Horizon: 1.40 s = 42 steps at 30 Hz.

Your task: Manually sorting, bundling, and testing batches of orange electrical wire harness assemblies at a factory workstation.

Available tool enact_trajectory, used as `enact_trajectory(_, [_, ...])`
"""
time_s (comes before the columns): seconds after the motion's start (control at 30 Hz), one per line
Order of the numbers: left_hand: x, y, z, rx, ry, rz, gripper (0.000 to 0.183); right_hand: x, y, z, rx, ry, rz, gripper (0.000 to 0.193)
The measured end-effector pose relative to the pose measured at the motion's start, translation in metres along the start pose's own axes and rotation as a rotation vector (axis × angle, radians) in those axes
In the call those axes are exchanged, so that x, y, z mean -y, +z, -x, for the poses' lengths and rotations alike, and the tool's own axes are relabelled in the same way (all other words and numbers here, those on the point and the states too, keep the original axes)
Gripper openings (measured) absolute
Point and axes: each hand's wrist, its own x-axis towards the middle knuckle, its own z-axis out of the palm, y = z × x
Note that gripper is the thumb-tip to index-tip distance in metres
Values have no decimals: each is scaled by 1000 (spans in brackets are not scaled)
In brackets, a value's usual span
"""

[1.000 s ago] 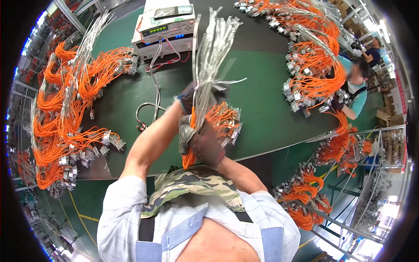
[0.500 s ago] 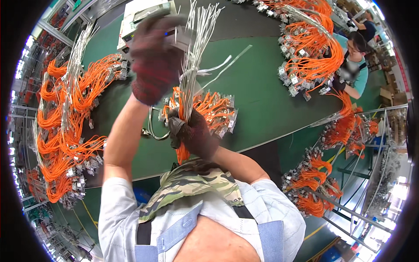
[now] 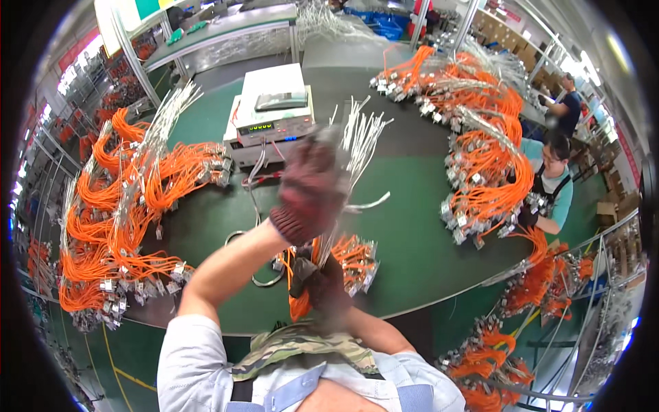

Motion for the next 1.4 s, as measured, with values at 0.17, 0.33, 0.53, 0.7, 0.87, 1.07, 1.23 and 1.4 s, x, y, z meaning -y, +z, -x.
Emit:
enact_trajectory(0.17, [43,46,77,91,-976,1013,41,-3,3,0,45,58,289,25])
enact_trajectory(0.33, [7,21,44,215,-1192,1454,47,4,-13,3,155,149,311,28])
enact_trajectory(0.53, [-2,50,70,480,-997,2434,51,-4,-31,13,242,245,109,18])
enact_trajectory(0.7, [-17,46,59,561,-1268,2657,89,-3,-29,14,291,296,29,15])
enact_trajectory(0.87, [-32,67,43,754,-1047,2804,93,4,-44,14,393,469,-73,18])
enact_trajectory(1.07, [26,162,64,834,-868,2506,40,-3,-49,13,316,420,-456,22])
enact_trajectory(1.23, [53,141,32,502,-667,1230,33,47,-64,-15,366,216,-549,33])
enact_trajectory(1.4, [103,57,97,-32,-617,777,18,104,-101,-39,443,-57,-617,29])
